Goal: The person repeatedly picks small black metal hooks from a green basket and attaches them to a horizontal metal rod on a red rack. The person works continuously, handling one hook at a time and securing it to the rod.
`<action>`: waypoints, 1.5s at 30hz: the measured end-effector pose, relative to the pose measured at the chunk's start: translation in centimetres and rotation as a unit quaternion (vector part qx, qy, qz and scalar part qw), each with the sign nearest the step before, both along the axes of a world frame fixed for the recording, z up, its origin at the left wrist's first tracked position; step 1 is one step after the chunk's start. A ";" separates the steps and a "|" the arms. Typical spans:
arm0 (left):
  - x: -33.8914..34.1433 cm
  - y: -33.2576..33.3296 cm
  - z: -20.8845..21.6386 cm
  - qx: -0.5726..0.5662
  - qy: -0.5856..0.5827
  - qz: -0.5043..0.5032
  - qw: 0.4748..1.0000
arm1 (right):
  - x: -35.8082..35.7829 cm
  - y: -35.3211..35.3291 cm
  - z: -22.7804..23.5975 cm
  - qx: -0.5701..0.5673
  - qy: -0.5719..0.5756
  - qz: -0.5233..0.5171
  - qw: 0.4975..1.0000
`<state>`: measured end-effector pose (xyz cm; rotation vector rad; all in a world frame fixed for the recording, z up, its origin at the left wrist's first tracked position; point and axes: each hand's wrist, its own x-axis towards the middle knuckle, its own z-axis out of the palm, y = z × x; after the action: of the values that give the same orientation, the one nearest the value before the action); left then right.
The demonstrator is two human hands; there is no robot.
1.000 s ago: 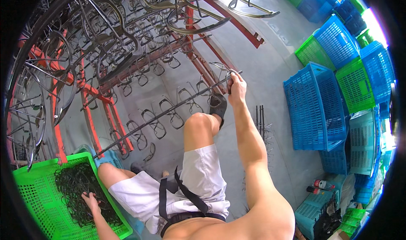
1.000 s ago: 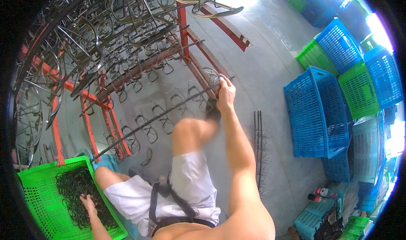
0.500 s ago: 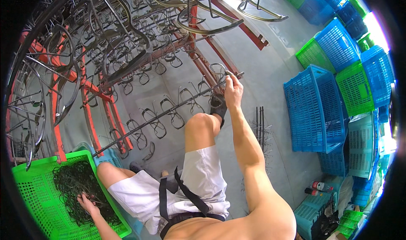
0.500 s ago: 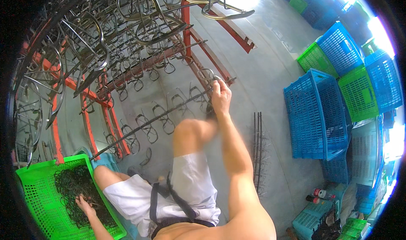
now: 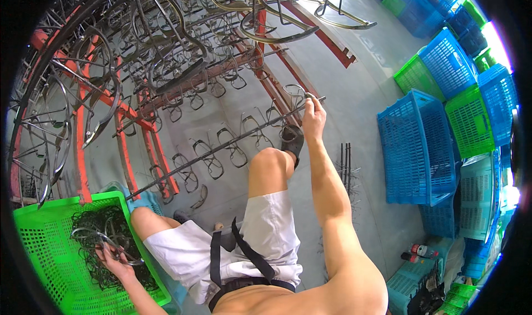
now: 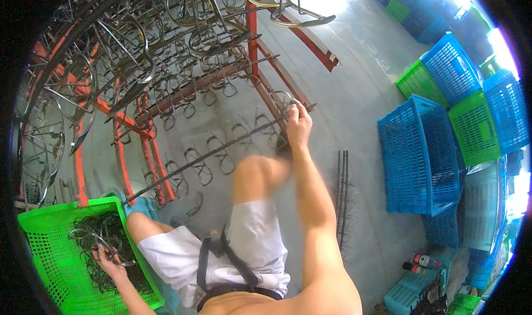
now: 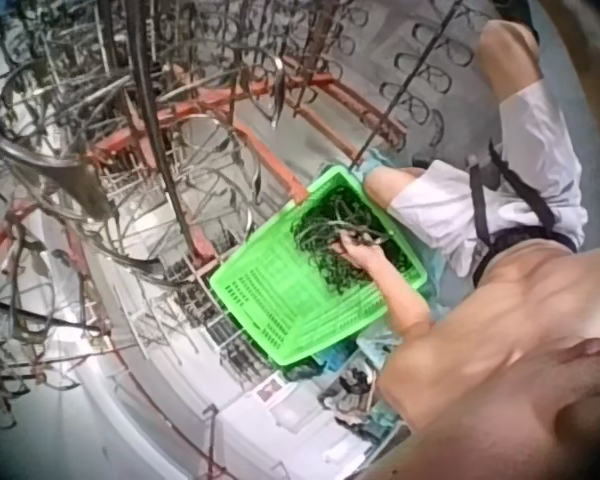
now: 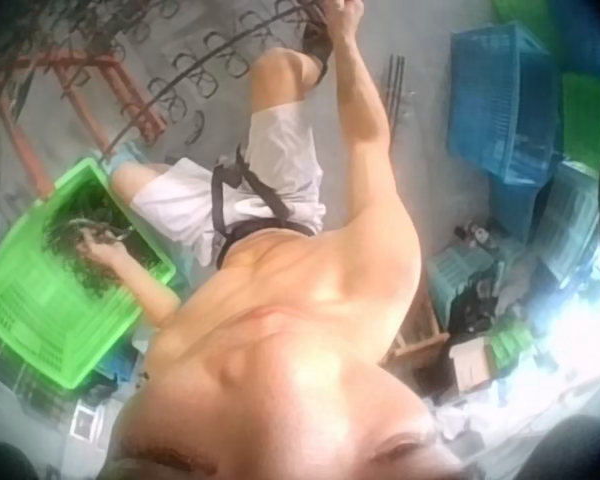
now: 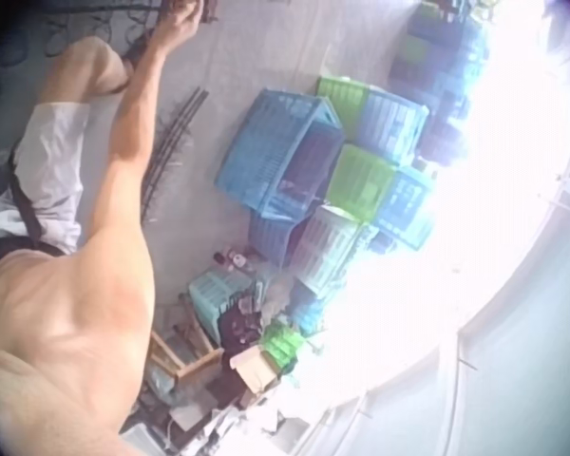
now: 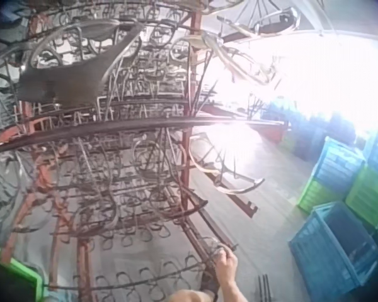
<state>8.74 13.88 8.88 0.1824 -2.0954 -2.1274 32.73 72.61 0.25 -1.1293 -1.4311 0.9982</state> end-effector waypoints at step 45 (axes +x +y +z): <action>9.1 14.2 -1.9 -0.159 0.139 -0.295 0.932 | -0.2 -15.5 6.1 -0.181 0.073 0.258 0.946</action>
<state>17.84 28.10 6.99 -0.8334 -2.4747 -1.8622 32.52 57.13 6.33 -0.9193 -1.4898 1.7361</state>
